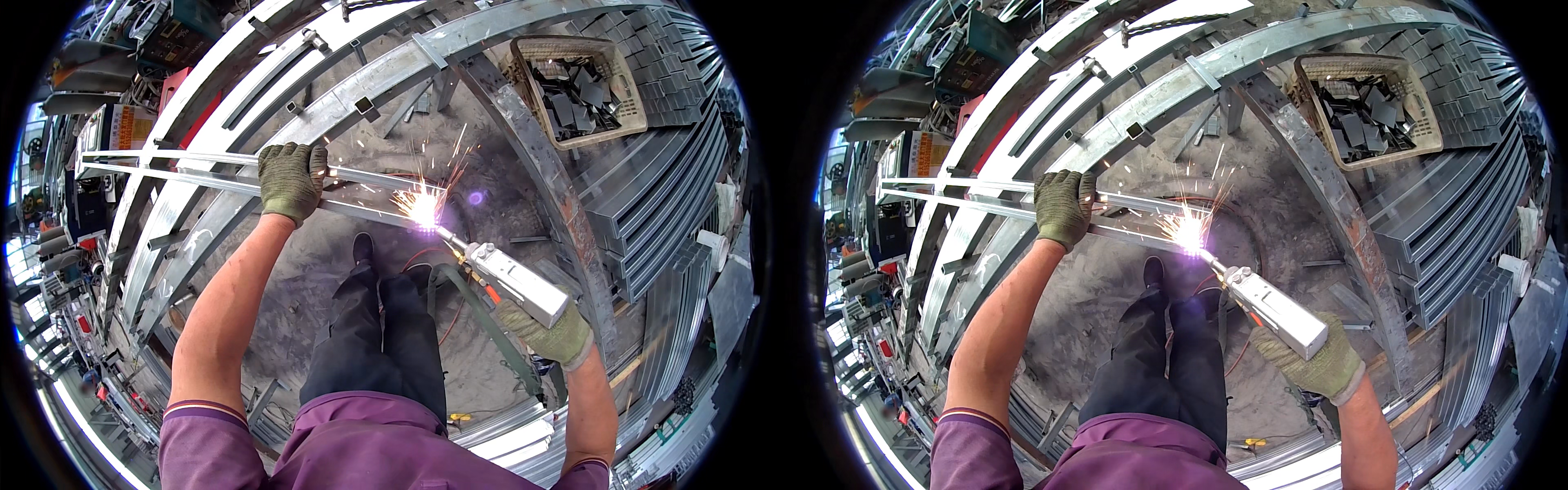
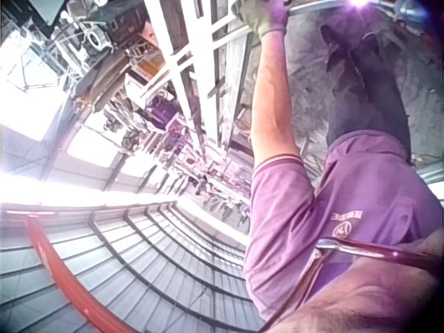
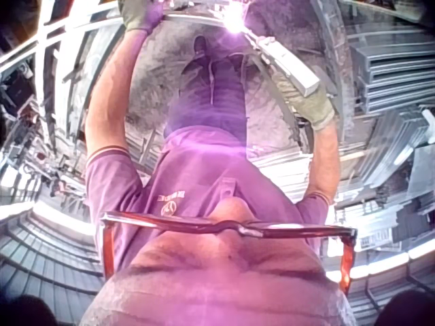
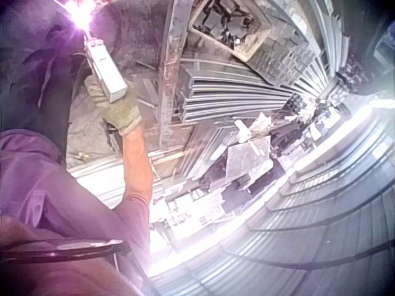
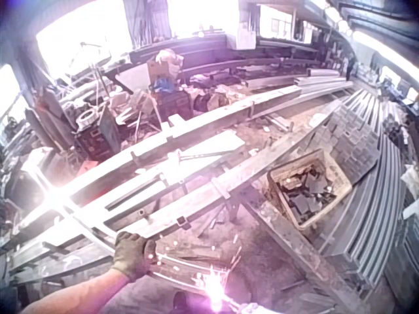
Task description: The person welds rectangular metal frames using a handheld welding torch, producing bright sparks. They repeatedly position and tack weld the frames, then stack the completed units on a nearby pile.
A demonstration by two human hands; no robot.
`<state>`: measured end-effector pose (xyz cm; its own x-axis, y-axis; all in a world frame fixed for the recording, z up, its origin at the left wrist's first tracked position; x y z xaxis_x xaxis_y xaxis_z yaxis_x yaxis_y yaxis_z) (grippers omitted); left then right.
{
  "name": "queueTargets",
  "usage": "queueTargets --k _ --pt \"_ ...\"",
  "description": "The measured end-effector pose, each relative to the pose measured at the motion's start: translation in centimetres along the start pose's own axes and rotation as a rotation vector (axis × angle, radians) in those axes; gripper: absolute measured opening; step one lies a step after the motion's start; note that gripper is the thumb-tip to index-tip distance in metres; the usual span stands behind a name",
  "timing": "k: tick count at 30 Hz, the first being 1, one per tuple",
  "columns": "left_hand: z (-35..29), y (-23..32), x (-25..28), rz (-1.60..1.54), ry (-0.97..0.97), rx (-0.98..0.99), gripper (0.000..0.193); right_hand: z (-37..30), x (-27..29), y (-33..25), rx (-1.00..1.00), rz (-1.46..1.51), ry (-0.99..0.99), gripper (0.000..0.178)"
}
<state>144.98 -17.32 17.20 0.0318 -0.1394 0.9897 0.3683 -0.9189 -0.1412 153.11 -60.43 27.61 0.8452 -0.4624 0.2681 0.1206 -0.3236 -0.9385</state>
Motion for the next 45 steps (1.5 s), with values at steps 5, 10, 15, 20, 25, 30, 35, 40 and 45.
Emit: queueTargets --k 5,10,15,20,25,30,35,40,45 --pt "0.0 -0.2 -0.7 0.035 0.014 -0.075 0.032 0.0 0.2 -0.2 0.06 -0.1 -0.032 0.026" --pt "0.0 -0.4 -1.0 0.05 -0.006 -0.022 0.031 -0.4 0.0 0.2 0.0 -0.039 -0.011 0.025" --pt "0.0 -0.4 -1.3 0.047 0.01 -0.004 0.032 -0.8 0.1 0.2 -0.158 0.058 -0.019 0.026" --pt "0.0 -0.4 -1.0 0.017 0.007 0.0 0.034 -1.0 0.1 0.6 -0.093 -0.037 -0.05 0.028" --pt "-0.1 -0.5 -1.2 0.015 0.015 0.008 0.035 -1.1 0.2 0.8 -0.142 0.028 -0.056 0.029" --pt "0.0 -0.4 -1.0 0.017 -0.004 0.024 0.035 -1.5 0.3 0.8 -0.15 0.056 -0.018 0.032" --pt "0.1 -0.4 -0.9 -0.002 -0.05 0.032 0.042 -2.4 0.5 1.7 -0.143 -0.013 -0.076 0.033" --pt "-0.2 -0.5 -1.1 -0.003 -0.023 -0.022 0.041 -2.6 0.8 1.7 -0.159 -0.156 -0.15 0.034" --pt "0.1 -0.5 -0.9 -0.004 -0.041 0.04 0.041 -2.2 0.7 1.0 -0.183 -0.01 -0.103 0.036"
Point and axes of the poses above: each hand's wrist, its own z-axis towards the middle knuckle, its own x-axis out of the back of the hand, y = z × x, the point moved 3 cm from there along z, towards the middle knuckle, and after that the axes turned 12 degrees about z, right-handed, at the moved point
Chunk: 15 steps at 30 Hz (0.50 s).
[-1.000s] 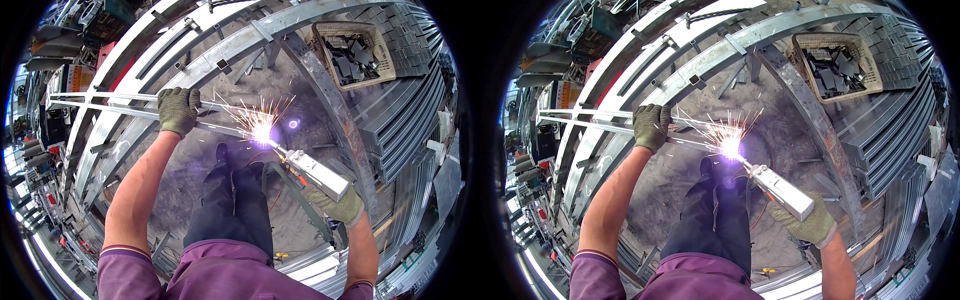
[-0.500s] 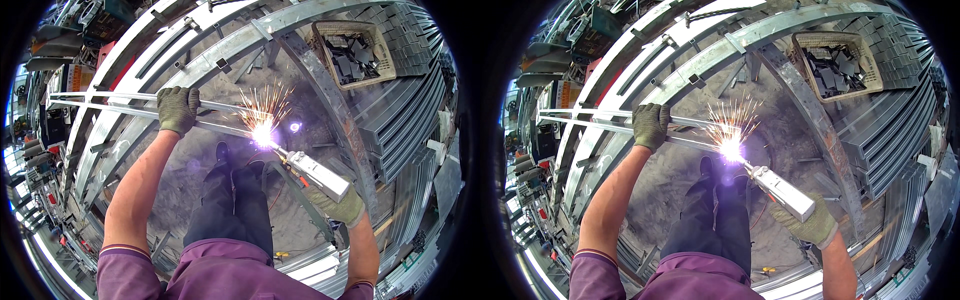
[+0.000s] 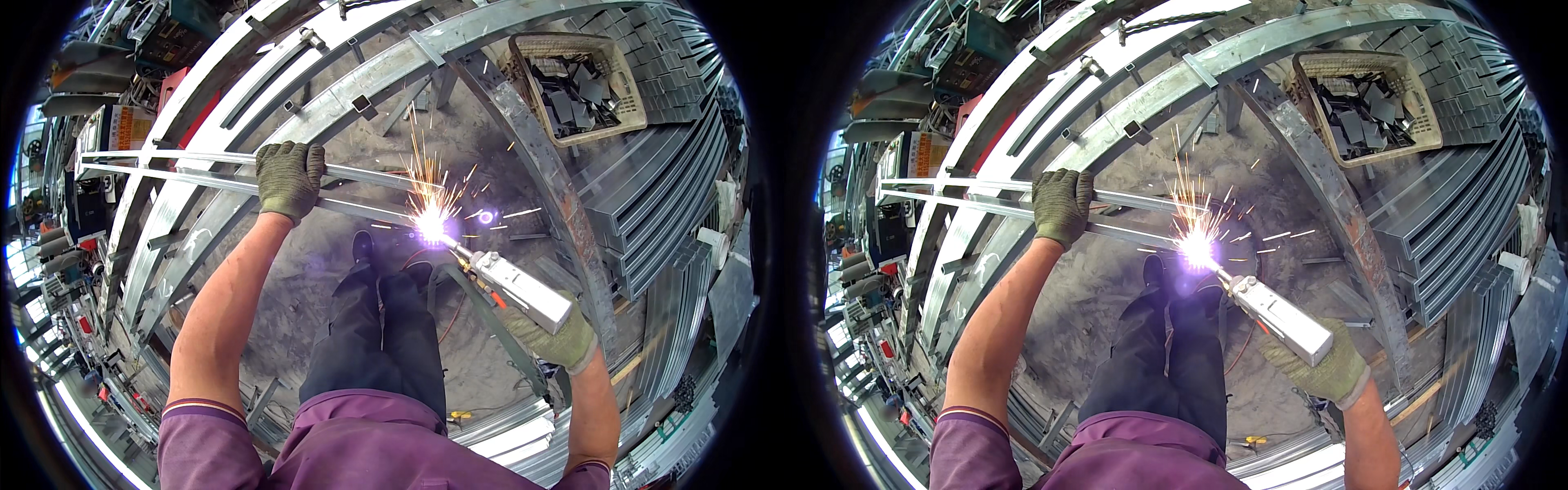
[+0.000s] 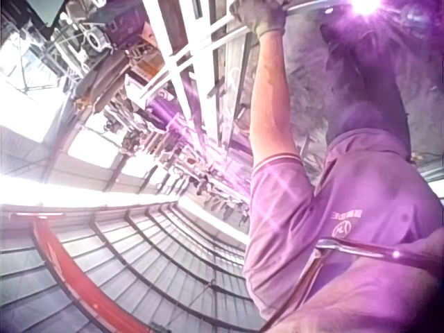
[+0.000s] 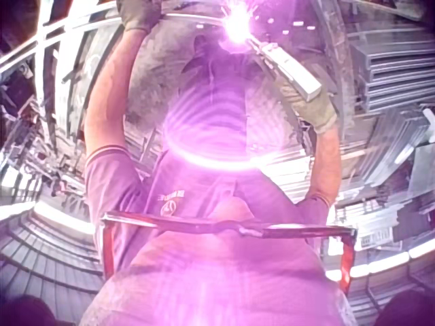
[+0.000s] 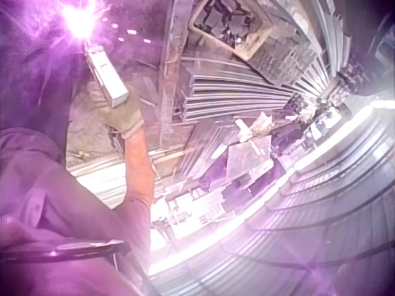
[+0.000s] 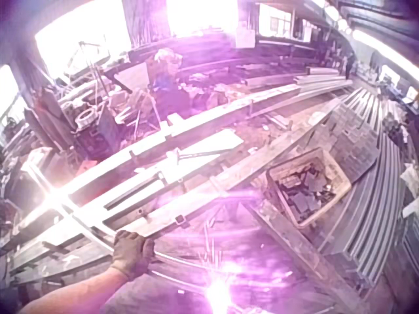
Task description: The person welds rectangular metal frames using a handheld welding torch, producing bright sparks. They repeatedly position and tack weld the frames, then stack the completed units on a nearby pile.
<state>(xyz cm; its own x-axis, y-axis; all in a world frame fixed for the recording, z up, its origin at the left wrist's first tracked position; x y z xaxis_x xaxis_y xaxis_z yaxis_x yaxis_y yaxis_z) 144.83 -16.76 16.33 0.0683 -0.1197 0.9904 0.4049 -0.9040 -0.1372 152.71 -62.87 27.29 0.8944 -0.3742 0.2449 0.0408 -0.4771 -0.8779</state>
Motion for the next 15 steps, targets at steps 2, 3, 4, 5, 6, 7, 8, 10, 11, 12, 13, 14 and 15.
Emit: queueTargets --k 2,3,4,5,6,7,8,10,11,12,13,14,15 --pt "0.1 0.1 0.1 0.002 -0.013 0.0 0.041 0.0 0.0 -0.2 0.016 0.021 0.019 0.035" --pt "0.1 0.1 0.1 0.001 -0.019 -0.001 0.04 -0.1 0.0 -0.4 0.049 -0.021 0.029 0.034" --pt "0.1 0.2 0.1 -0.003 -0.019 -0.005 0.04 -0.1 -0.1 -0.5 0.083 -0.05 0.043 0.032" --pt "0.2 0.2 0.0 -0.006 -0.017 -0.009 0.04 -0.2 -0.1 -0.6 0.118 -0.079 0.059 0.031" --pt "0.2 0.2 0.0 -0.009 -0.015 -0.014 0.04 -0.2 -0.3 -0.6 0.156 -0.095 0.08 0.031" --pt "0.2 0.1 -0.1 0.003 -0.01 -0.012 0.039 -0.2 -0.5 -0.8 0.193 -0.111 0.101 0.03" --pt "0.2 0.0 -0.2 0.018 -0.006 -0.011 0.039 0.1 -0.8 -1.0 0.057 -0.001 0.134 0.033" --pt "0.0 0.1 -0.1 0.01 0.008 -0.019 0.037 0.4 -1.6 -1.8 -0.224 0.217 0.201 0.039" --pt "0.0 0.3 0.2 -0.016 0.021 -0.03 0.036 0.2 -2.1 -0.3 -0.21 0.025 0.182 0.052" --pt "0.0 0.3 0.5 -0.035 0.035 -0.037 0.036 0.0 -2.5 0.7 -0.257 -0.029 0.154 0.053" --pt "0.0 0.4 0.4 -0.039 0.068 -0.048 0.037 -0.3 -3.0 1.5 -0.306 -0.082 0.125 0.054" --pt "0.0 0.4 0.4 -0.043 0.068 -0.053 0.038 -0.7 -3.6 2.2 -0.352 -0.133 0.092 0.056" --pt "0.0 0.4 0.4 -0.047 0.068 -0.057 0.038 -1.3 -4.2 2.5 -0.332 -0.1 0.165 0.052"
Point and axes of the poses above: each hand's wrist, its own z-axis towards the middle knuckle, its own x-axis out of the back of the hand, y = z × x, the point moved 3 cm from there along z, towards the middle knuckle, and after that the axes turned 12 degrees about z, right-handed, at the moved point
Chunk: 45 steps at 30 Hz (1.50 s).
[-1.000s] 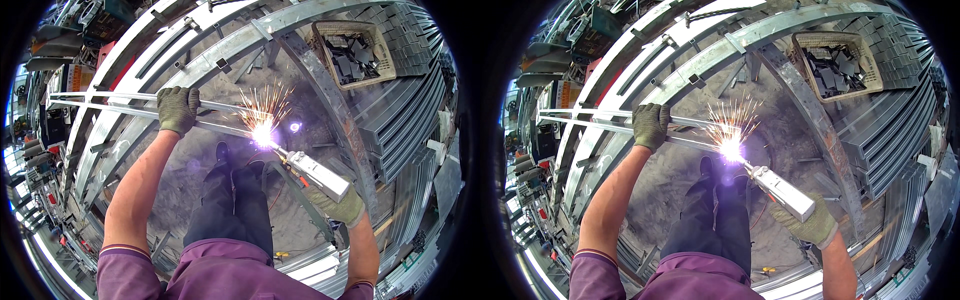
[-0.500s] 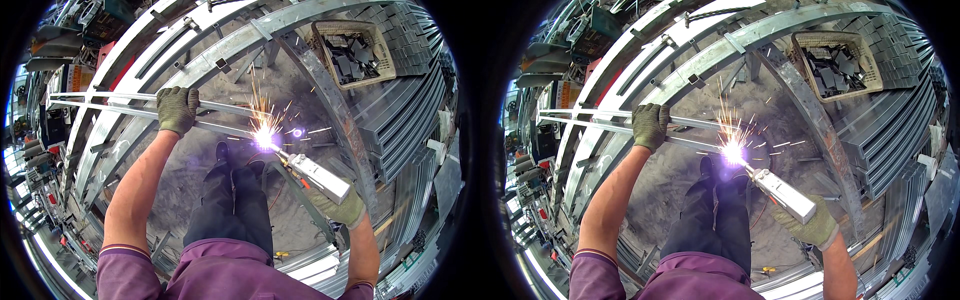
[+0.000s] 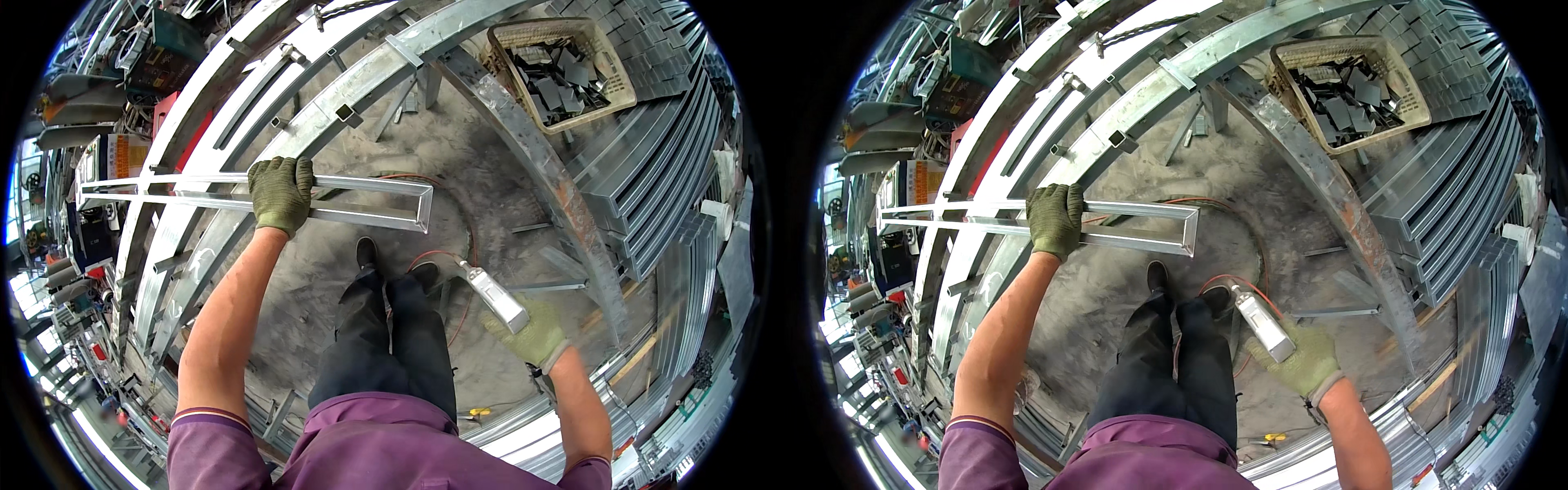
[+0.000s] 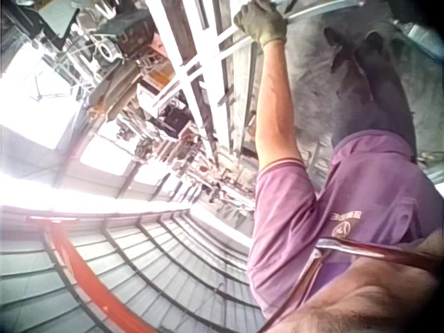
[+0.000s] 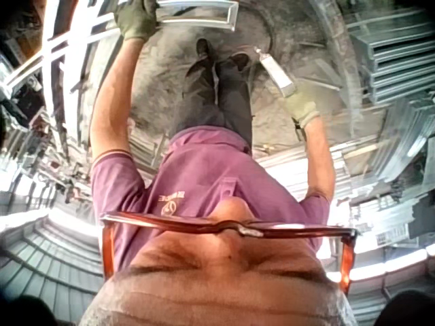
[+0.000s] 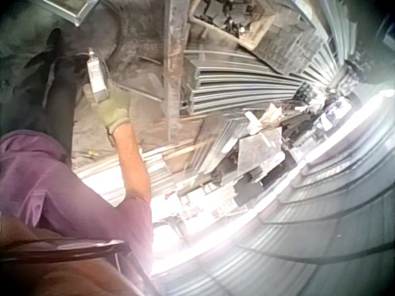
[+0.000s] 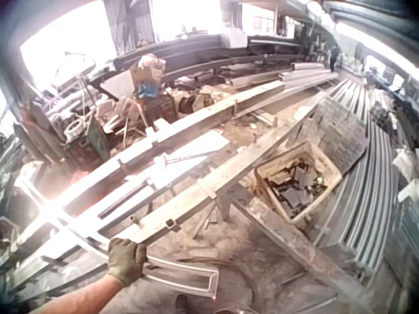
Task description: The person welds rectangular metal frames using a handheld welding torch, producing bright sparks. They repeatedly position and tack weld the frames, then stack the completed units on a nearby pile.
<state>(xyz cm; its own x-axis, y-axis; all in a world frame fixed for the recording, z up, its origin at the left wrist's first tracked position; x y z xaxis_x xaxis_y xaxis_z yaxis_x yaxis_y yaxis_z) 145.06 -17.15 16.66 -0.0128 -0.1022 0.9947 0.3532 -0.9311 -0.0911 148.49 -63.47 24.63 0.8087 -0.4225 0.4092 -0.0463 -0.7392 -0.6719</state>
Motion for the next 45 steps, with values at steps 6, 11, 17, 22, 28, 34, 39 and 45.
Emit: queueTargets --k 6,11,17,22,28,34,39,45 --pt "-0.1 0.0 0.1 0.018 0.016 -0.022 0.039 -2.8 -2.0 1.9 0.102 0.183 0.137 0.037" --pt "-0.1 0.0 -0.1 0.05 0.006 -0.031 0.037 -4.0 -2.1 1.0 0.12 0.357 0.159 0.036" --pt "0.0 0.3 0.5 0.041 -0.018 -0.009 0.036 -3.5 0.0 -0.7 0.27 0.309 0.132 0.029" --pt "-0.2 -0.1 0.1 0.035 0.026 0.008 0.037 -1.9 1.4 -2.8 0.426 0.223 0.065 0.027" --pt "-0.2 -0.1 0.0 0.035 0.012 0.02 0.033 0.0 2.0 -4.1 0.476 0.161 0.045 0.038" --pt "-0.3 -0.2 0.1 0.041 0.0 0.046 0.033 1.2 2.6 -5.4 0.446 0.136 -0.009 0.036" --pt "-0.3 -0.2 -0.1 0.045 0.011 0.041 0.035 1.1 2.5 -3.7 0.243 0.385 -0.044 0.033" --pt "-0.2 -0.2 -0.1 0.049 0.013 0.054 0.035 1.7 3.7 -6.6 0.491 0.051 -0.072 0.03"
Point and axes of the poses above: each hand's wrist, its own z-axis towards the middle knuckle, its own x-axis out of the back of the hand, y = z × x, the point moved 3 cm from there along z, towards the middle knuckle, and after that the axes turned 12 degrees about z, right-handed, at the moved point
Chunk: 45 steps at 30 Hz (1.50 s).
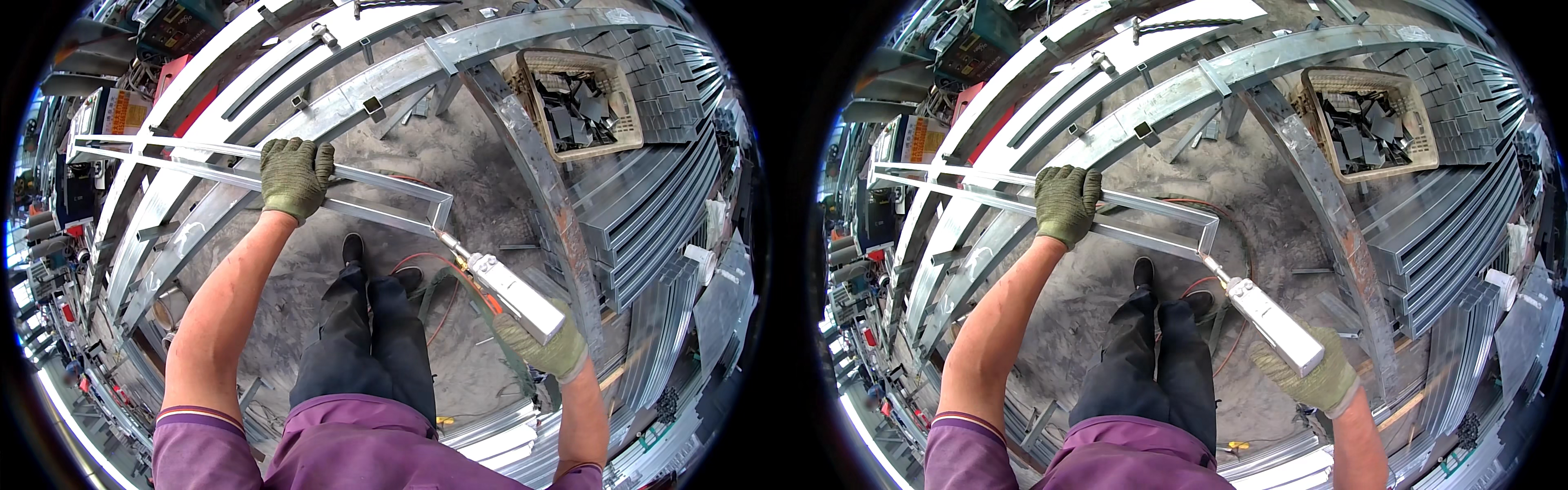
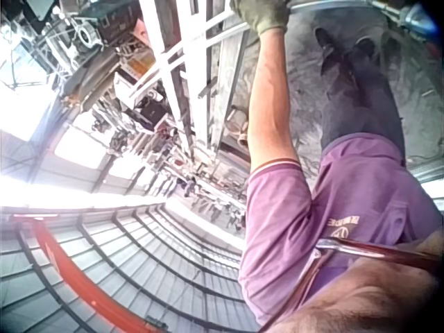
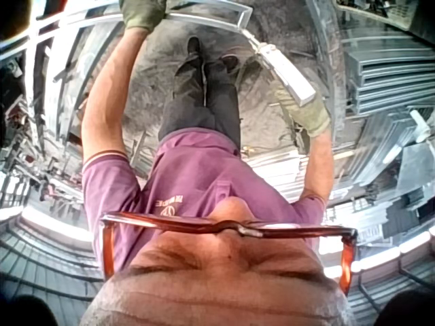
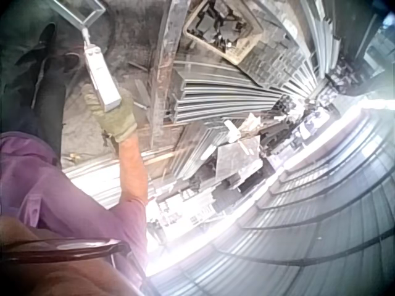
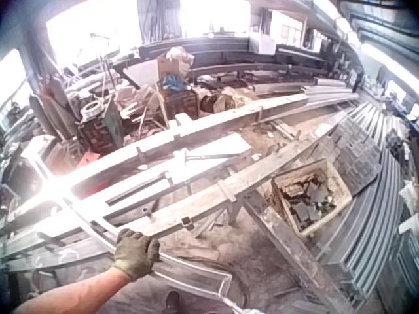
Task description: The person welds rectangular metal frames using a handheld welding torch, producing bright sparks. They repeatedly position and tack weld the frames, then stack the completed units on a nearby pile.
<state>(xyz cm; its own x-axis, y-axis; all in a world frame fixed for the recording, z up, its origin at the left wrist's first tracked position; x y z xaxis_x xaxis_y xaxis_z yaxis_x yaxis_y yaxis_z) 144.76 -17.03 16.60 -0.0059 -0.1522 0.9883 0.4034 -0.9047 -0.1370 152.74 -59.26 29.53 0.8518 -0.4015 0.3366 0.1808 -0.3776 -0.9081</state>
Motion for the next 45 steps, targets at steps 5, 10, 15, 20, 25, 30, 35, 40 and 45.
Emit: queueTargets --k 5,10,15,20,25,30,35,40,45 --pt "0.0 0.0 -0.1 0.016 0.005 -0.008 0.035 0.5 0.3 -0.1 0.051 -0.051 -0.018 0.031" --pt "0.1 0.1 0.1 0.009 -0.015 -0.005 0.036 0.7 0.4 0.2 0.124 -0.105 -0.041 0.031" --pt "0.0 0.1 0.5 -0.004 -0.03 0.006 0.037 0.6 0.4 -0.2 0.001 -0.025 -0.024 0.029" --pt "0.1 0.1 0.2 -0.003 -0.029 0.005 0.038 0.6 0.5 -0.3 0.041 -0.035 -0.055 0.032" --pt "0.1 0.1 0.2 0.0 -0.022 0.009 0.037 0.8 0.5 -0.7 0.06 -0.053 -0.046 0.032" --pt "0.0 0.0 0.1 0.009 -0.022 0.005 0.036 0.7 0.4 -0.5 -0.125 0.09 -0.019 0.031" --pt "0.1 0.0 -0.1 0.014 -0.027 0.006 0.036 0.7 0.4 -0.4 0.042 -0.051 -0.041 0.032" --pt "0.1 0.1 0.2 -0.011 -0.047 0.005 0.036 -0.6 0.5 0.0 -0.088 0.04 0.037 0.033" --pt "0.1 0.2 0.1 -0.009 -0.001 -0.017 0.035 -5.7 0.2 -0.3 -0.252 0.269 0.375 0.03"
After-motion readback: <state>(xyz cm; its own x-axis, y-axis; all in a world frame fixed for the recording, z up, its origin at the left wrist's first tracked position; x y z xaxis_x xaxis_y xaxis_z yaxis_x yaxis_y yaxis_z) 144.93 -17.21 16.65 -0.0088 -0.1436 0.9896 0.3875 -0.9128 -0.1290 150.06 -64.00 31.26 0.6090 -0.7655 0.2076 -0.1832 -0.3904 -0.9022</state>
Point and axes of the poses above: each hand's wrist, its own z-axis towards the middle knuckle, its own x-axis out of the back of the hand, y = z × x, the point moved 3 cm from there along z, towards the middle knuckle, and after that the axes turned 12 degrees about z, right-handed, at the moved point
